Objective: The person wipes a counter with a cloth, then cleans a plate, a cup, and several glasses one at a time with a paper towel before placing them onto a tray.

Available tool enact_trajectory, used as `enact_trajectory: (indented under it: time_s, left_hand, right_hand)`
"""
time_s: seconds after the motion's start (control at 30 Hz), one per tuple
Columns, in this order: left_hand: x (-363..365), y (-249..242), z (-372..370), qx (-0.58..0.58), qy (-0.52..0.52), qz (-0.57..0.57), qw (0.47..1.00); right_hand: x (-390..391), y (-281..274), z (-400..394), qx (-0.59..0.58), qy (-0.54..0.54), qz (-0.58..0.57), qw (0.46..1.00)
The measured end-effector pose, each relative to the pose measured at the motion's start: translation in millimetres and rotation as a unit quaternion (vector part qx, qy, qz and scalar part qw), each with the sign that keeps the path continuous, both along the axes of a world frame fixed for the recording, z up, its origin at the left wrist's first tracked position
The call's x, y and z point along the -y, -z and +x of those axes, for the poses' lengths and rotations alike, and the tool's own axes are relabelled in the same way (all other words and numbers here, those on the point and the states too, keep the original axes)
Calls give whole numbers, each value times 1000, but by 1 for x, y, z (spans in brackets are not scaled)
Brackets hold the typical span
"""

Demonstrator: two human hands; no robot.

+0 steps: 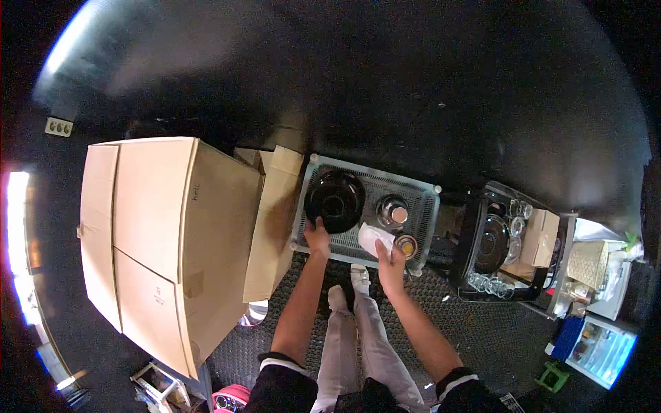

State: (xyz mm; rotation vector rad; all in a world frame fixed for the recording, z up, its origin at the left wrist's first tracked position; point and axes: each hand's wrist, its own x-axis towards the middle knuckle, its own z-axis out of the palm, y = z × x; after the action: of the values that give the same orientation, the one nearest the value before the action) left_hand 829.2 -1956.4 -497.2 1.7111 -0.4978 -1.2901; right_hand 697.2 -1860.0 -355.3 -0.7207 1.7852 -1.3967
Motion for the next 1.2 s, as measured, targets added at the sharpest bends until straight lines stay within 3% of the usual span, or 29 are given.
enact_trajectory:
  time_s: [0.03, 0.1, 0.13, 0.2, 0.27, 0.43, 0.5, 0.53, 0.6, 0.63, 0.7, 0.73, 0.8, 0.83, 0.9, 0.93, 0.97, 1.0, 1.1, 1.2]
  left_hand:
    - [5, 1, -1, 1, -1, 3, 1000]
    - [13, 0, -2, -13, 102, 88, 991]
    - [16, -12, -9, -13, 102, 91, 991]
    - [19, -31, -24, -91, 2, 79, 993]
    - [19, 20, -23, -73, -1, 77, 994]
    - [22, 25, -26, -33, 7, 23, 999]
    - [23, 14, -21, 204, 124, -31, 971]
    - [25, 4, -17, 204, 126, -31, 970]
    - [29, -10, -6, 329, 240, -196, 892]
    - [30, -14, -4, 329, 241, -196, 892]
    - [31, -14, 1, 109, 227, -46, 967]
    - [33, -12, 6, 110, 228, -47, 966]
    - [38, -10, 13, 295, 385, -217, 847]
    - [39, -11, 11, 293, 385, -217, 848]
    - [42, -8, 7, 171, 316, 11, 933]
    - [40, -1, 7, 168, 317, 12, 933]
    - [39, 4, 8, 364, 339, -103, 861]
    - [40, 5, 10, 540, 340, -213, 740]
    - [36, 8, 14, 473, 338, -255, 773]
    - [41, 20, 18, 501, 328, -303, 742]
  right_hand:
    - [-2, 4, -1, 1, -1, 3, 1000]
    - [-9, 8, -4, -1, -49, 44, 998]
    - [-8, 4, -2, 0, -49, 48, 998]
    - [-6, -7, 2, 0, -36, 21, 999]
    - [-8, -10, 3, -3, -34, 34, 999]
    - [-20, 14, -2, 39, -49, 49, 997]
    - [-23, 18, -2, 16, -42, 16, 999]
    - [-23, 14, -2, 16, -40, 16, 999]
    - [-24, 6, -3, 36, -52, 34, 997]
    - [-26, 6, -4, 36, -51, 34, 997]
    - [-32, 10, -5, 74, -65, 57, 994]
    - [-36, 15, -4, 74, -64, 56, 994]
    - [-43, 20, -2, 75, -46, 60, 994]
    - [-46, 20, -2, 74, -45, 60, 994]
    - [-48, 17, 0, 126, -32, 64, 989]
    - [-50, 14, 1, 124, -31, 66, 990]
    - [-51, 10, 2, 132, -32, 69, 988]
    - [-51, 8, 3, 141, -32, 71, 987]
    - [-54, 6, 2, 123, -43, 72, 989]
    - [-57, 5, 1, 112, -35, 55, 992]
